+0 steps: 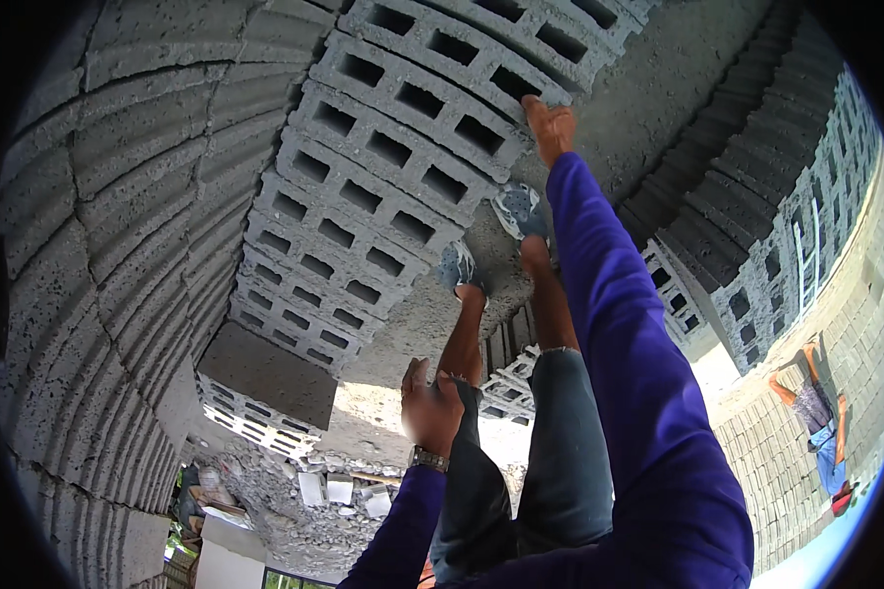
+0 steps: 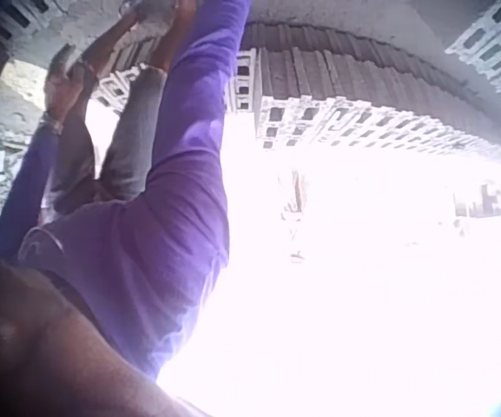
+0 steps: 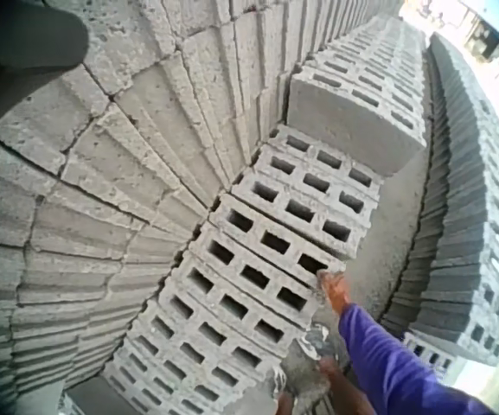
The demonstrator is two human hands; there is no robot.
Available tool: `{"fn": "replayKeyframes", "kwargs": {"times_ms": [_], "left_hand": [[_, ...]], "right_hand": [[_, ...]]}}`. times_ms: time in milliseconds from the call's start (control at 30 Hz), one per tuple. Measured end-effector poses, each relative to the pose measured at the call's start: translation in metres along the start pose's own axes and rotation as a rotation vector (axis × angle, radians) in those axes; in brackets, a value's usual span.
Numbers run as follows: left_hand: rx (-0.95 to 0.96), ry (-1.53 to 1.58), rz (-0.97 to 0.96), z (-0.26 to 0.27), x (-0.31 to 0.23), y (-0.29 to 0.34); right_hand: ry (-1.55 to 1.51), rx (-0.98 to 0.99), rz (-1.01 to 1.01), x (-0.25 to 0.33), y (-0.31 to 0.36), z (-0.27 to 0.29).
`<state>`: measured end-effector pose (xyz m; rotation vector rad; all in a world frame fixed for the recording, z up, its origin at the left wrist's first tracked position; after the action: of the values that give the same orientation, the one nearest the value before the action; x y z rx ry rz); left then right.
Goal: Stacking concrete cinder blocks to build a wall or pillar, using a trowel to apply and clean mortar.
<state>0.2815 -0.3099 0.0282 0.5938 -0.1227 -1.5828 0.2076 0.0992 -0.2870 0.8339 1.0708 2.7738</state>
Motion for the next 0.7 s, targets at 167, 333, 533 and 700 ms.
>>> {"fn": "replayKeyframes", "kwargs": {"times_ms": [167,333,533,700], "left_hand": [[0.011,0.040,0.017,-0.004,-0.003,-0.001],[0.007,0.095,0.002,-0.001,-0.002,-0.018],[0.032,0.090,-0.021,0.000,0.001,-0.031],[0.028,0.161,-0.025,-0.008,-0.021,-0.042]], "right_hand": [[-0.066,-0.181,0.103,-0.013,0.014,0.000],[-0.210,-0.159,0.260,0.009,0.033,0.019],[-0.228,-0.009,0.118,0.010,0.032,0.015],[0.166,-0.313,1.045,0.016,0.020,0.044]]}}
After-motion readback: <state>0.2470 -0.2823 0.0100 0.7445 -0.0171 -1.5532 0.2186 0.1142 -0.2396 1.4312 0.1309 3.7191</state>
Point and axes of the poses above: each hand's wrist, its own y-axis away from the middle knuckle, its own z-axis out of the back of the hand, x = y × z, the point moved 4 cm from there along -y, towards the middle knuckle, and after that the axes turned 8 degrees about -x, right-handed, at the moved point
